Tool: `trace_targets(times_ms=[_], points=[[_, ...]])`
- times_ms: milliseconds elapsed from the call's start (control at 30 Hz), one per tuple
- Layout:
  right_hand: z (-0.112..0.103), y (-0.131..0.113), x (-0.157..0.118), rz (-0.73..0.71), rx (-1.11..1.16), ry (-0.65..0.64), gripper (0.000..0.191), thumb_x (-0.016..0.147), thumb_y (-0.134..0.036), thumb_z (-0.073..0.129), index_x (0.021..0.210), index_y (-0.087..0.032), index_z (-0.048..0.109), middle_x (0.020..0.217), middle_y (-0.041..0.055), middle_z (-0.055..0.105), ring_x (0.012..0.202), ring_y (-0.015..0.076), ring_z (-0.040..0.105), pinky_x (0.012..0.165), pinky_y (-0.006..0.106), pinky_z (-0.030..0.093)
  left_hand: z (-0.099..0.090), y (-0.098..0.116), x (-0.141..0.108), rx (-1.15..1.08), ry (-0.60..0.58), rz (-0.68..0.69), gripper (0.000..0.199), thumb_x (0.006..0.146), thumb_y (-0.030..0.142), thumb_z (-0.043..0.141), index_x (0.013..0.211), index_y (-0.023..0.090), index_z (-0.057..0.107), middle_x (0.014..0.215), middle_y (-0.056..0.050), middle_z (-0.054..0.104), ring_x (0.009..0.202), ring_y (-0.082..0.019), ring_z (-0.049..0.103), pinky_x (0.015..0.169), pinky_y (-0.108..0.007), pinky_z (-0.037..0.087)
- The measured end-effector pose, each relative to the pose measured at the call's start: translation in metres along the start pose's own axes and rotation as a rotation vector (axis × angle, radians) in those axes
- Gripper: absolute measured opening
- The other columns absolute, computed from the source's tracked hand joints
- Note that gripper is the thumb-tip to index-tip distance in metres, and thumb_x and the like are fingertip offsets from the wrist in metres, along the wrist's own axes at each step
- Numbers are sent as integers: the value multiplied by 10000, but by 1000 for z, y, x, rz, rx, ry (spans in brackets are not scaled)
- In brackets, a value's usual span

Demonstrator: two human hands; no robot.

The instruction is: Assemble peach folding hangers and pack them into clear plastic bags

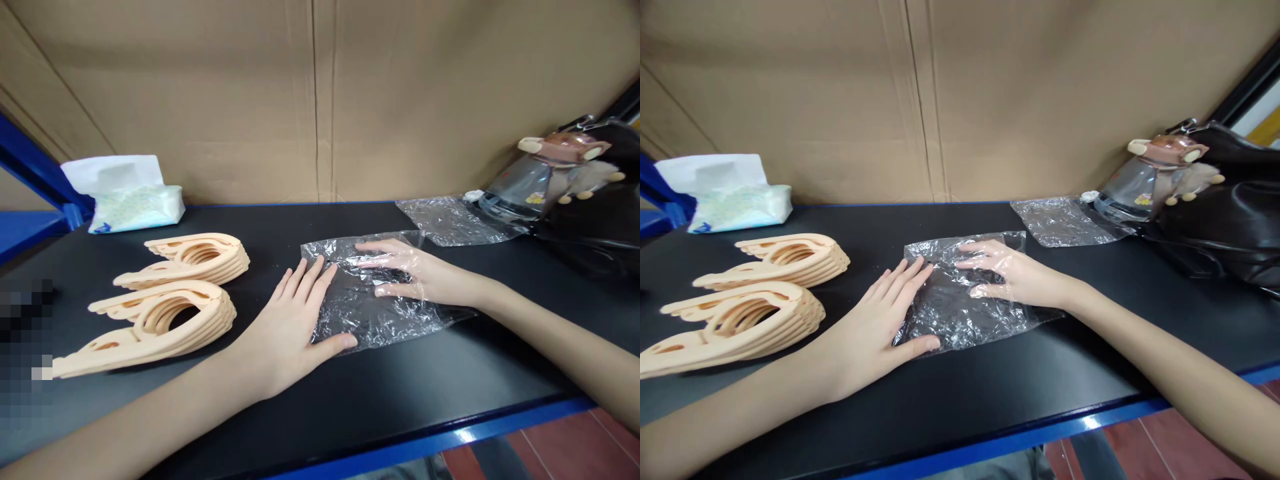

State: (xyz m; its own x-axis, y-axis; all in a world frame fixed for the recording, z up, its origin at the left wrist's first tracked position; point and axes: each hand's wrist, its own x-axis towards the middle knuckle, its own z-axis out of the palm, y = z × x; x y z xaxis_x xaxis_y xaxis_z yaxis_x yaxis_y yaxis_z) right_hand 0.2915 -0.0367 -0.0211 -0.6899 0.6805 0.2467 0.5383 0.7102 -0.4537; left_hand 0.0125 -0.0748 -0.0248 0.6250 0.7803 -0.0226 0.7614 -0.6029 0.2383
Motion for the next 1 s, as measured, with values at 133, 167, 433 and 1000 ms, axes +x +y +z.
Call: trace_targets(times_ms=[133, 167, 433, 1000], points=[[-1, -3, -4, 27, -110, -40, 704, 925, -514, 580, 1539, -301, 310, 1635, 80, 258, 1499, 257, 250, 1197, 553, 270, 0, -1, -1, 16, -2, 9, 970, 871, 814, 287, 1576, 170, 115, 1658, -128, 41, 1524, -324, 9, 1228, -590, 125], [-1, -5, -4, 25, -118, -45, 729, 923, -524, 577, 1551, -306, 276, 1636, 80, 257, 1499, 260, 250, 1196, 555, 273, 0, -1, -1, 18, -5, 10, 973, 869, 817, 282, 1577, 173, 108, 1658, -128, 36, 1525, -321, 9, 1229, -588, 124], [1, -25, -8, 15, -128, -124, 748, 916, -531, 587, 1553, -301, 270, 1643, 78, 227, 1509, 273, 210, 1211, 534, 244, -1, -1, -1, 10, -14, 20, 1041, 827, 860, 291, 1577, 164, 103, 1658, -134, 26, 1522, -324, -37, 1231, -585, 102], [21, -40, -3, -175, -151, -169, 726, 922, -538, 568, 1538, -242, 324, 1609, 142, 293, 1495, 277, 251, 1185, 535, 298, -4, 0, 0, -105, 108, 260, 877, 919, 731, 363, 1564, 177, 148, 1659, -117, 85, 1533, -271, -2, 1231, -580, 152]])
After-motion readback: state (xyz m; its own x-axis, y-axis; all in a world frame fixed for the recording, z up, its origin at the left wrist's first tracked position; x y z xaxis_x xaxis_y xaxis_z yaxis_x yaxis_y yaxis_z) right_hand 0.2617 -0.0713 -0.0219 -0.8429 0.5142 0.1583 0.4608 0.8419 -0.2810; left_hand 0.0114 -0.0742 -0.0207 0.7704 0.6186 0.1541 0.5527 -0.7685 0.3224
